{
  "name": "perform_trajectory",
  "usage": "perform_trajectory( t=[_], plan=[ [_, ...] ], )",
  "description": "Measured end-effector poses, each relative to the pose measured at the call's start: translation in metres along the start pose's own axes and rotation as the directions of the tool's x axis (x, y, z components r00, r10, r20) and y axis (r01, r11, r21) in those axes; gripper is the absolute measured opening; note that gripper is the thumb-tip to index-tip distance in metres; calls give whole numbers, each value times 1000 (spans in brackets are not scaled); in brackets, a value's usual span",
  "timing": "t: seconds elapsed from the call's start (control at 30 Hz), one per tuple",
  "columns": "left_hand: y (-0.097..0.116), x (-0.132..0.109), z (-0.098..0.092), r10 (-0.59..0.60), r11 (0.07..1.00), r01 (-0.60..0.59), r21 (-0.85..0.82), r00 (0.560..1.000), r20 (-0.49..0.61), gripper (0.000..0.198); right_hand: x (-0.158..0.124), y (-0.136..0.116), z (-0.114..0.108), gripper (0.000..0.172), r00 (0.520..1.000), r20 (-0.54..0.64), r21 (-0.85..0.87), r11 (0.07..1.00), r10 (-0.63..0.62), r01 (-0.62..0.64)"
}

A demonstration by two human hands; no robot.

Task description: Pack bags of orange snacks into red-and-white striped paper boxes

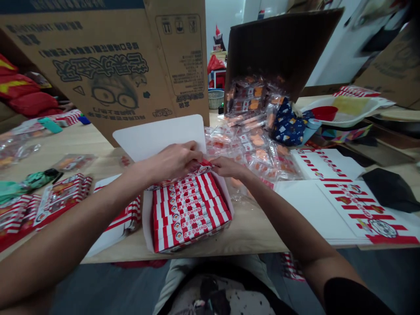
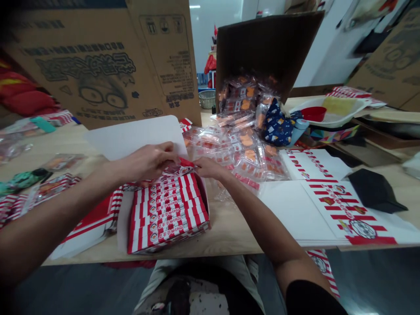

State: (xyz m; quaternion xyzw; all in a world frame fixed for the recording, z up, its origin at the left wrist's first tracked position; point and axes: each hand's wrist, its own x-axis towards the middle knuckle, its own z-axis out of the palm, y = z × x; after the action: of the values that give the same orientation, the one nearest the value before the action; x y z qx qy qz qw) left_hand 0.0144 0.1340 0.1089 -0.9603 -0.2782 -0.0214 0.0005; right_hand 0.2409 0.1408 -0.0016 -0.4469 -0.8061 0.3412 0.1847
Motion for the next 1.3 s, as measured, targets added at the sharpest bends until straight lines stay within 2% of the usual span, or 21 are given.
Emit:
perform_trajectory(
  t=[0.07,0.23,0.3,0.33,0.37,0.4,0.43,0.47,0.5,0.53,0.57,0.63,0.67,0.7,0.73,0.83,1.07,1.2,1.3],
  plan=[
    [0,4,1,17,1000,-17,-10,999,28,20,2,-1,2,20,1000,-11,-22,1000,5,-5],
    [1,2,9,-31,998,27,-60,997,-66,26,4,-4,13,26,997,-73,-36,999,19,-22],
    [5,-10,7,-39,994,23,-107,988,-147,34,-1,-7,17,39,987,-160,-60,998,14,-24],
    [6,-19,5,-63,990,32,-139,972,-226,38,-5,-9,18,45,972,-236,-93,995,0,-23],
    [6,-30,3,-124,983,70,-171,937,-327,40,-9,-12,19,45,948,-317,-140,990,-25,-21],
    [5,-43,1,-218,969,141,-202,872,-438,37,-14,-14,19,40,922,-382,-194,981,-63,-13],
    [3,-57,1,-330,943,238,-234,771,-544,31,-18,-17,20,32,902,-418,-246,969,-105,-2],
    [0,-72,2,-434,900,343,-268,650,-623,29,-21,-19,20,25,895,-422,-291,957,-141,13],
    [-4,-87,5,-518,847,436,-305,548,-657,32,-24,-21,21,21,900,-403,-324,946,-168,31],
    [-7,-101,11,-583,797,504,-332,500,-640,35,-25,-23,23,20,908,-376,-346,937,-182,45],
    [-9,-113,18,-630,764,546,-344,518,-578,36,-25,-25,25,20,917,-354,-363,931,-183,46],
    [-12,-130,36,-654,756,560,-339,669,-352,33,-23,-29,30,20,925,-349,-398,917,-151,0],
    [-12,-134,45,-635,764,549,-337,731,-248,34,-21,-31,33,19,925,-354,-419,908,-135,-27],
    [-11,-136,53,-617,772,539,-338,762,-195,36,-20,-32,35,17,924,-360,-441,896,-126,-49],
    [-10,-136,60,-609,776,530,-341,770,-189,35,-18,-34,37,17,924,-361,-464,884,-128,-59],
    [-8,-132,72,-606,786,507,-355,746,-277,24,-17,-35,41,22,914,-362,-497,867,-184,-23],
    [-13,-139,74,-564,811,407,-419,733,-380,23,-12,-18,49,31,880,-415,-398,916,-232,54],
    [-16,-143,77,-574,805,416,-424,727,-377,26,-12,-14,50,44,883,-376,-351,925,-279,143],
    [-13,-141,72,-565,819,455,-350,746,-352,30,-13,-13,47,50,891,-356,-321,932,-281,165]
  ],
)
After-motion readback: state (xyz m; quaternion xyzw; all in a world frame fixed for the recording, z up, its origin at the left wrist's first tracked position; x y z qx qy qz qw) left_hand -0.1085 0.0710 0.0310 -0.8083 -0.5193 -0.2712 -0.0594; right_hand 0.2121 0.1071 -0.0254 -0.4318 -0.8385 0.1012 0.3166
